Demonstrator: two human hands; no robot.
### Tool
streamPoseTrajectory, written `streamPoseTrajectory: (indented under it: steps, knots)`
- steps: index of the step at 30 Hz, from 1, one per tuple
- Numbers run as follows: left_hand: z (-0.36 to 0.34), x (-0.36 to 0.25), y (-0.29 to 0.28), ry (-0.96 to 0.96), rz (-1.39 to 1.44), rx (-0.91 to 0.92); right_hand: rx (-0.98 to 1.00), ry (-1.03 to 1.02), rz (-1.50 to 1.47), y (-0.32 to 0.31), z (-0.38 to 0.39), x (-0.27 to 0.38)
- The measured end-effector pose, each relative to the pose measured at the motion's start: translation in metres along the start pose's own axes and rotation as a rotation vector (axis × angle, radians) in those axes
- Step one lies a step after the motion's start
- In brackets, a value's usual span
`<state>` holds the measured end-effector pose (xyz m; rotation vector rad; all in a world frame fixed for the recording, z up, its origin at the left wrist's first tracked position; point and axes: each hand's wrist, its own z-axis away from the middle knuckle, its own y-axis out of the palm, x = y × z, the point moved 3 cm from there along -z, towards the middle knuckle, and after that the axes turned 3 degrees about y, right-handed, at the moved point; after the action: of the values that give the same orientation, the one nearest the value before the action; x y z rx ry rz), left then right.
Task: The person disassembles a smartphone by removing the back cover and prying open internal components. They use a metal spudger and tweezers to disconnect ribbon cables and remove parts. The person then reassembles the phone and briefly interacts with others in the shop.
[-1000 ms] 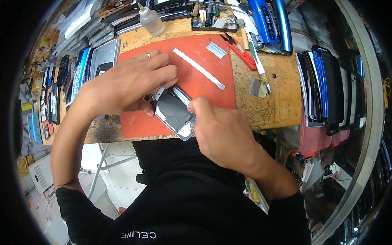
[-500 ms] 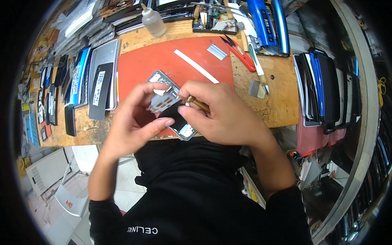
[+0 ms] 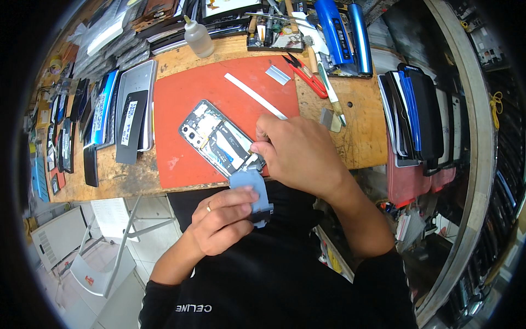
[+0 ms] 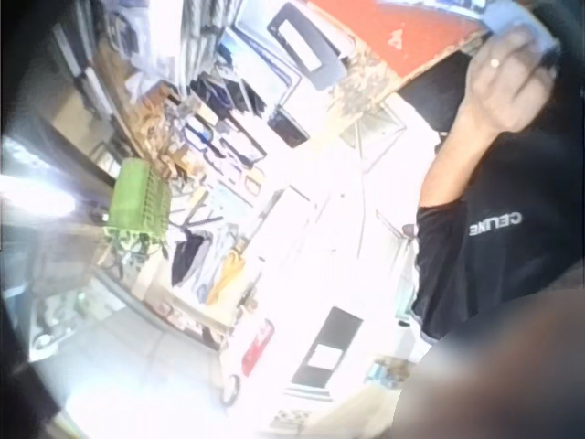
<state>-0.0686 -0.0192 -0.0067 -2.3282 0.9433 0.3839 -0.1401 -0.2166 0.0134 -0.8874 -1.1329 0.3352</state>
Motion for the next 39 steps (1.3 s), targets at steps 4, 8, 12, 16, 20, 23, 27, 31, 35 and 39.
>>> streamPoseTrajectory:
  steps: [4, 8, 12, 16, 20, 23, 27, 31, 35, 39]
  knots:
    - [-0.004, -0.018, -0.004, 0.081, 0.187, -0.010, 0.006, 0.017, -0.003, 0.000, -0.001, 0.003]
    - [-0.012, -0.036, -0.016, -0.088, 0.360, -0.036, 0.030, 0.040, -0.022, -0.001, 0.001, 0.002]
    - [-0.018, 0.008, -0.076, -0.602, 0.128, -0.280, 0.063, 0.086, -0.066, -0.003, 0.004, -0.002]
    - [-0.035, 0.119, -0.180, -0.765, -0.298, -0.392, -0.133, -0.019, -0.190, -0.011, 0.006, 0.003]
    - [-0.033, 0.178, -0.225, -1.004, -0.389, -0.193, -0.295, -0.049, -0.271, -0.027, 0.010, 0.005]
    - [-0.042, 0.152, -0.204, -0.586, -1.096, 0.020, -0.511, -0.179, -0.299, -0.032, 0.007, 0.007]
    - [-0.034, 0.083, -0.119, -0.553, -0.671, 0.011, -0.493, -0.328, -0.153, -0.024, -0.005, 0.013]
    - [-0.024, 0.047, -0.061, -0.508, -0.626, 0.162, -0.498, -0.275, -0.178, -0.029, -0.006, 0.015]
    - [-0.029, 0.057, -0.060, -0.665, -0.631, 0.177, -0.362, -0.276, -0.087, -0.029, -0.003, 0.020]
    - [-0.045, 0.060, -0.059, -0.637, -0.652, 0.298, -0.327, -0.246, -0.129, -0.020, -0.003, 0.019]
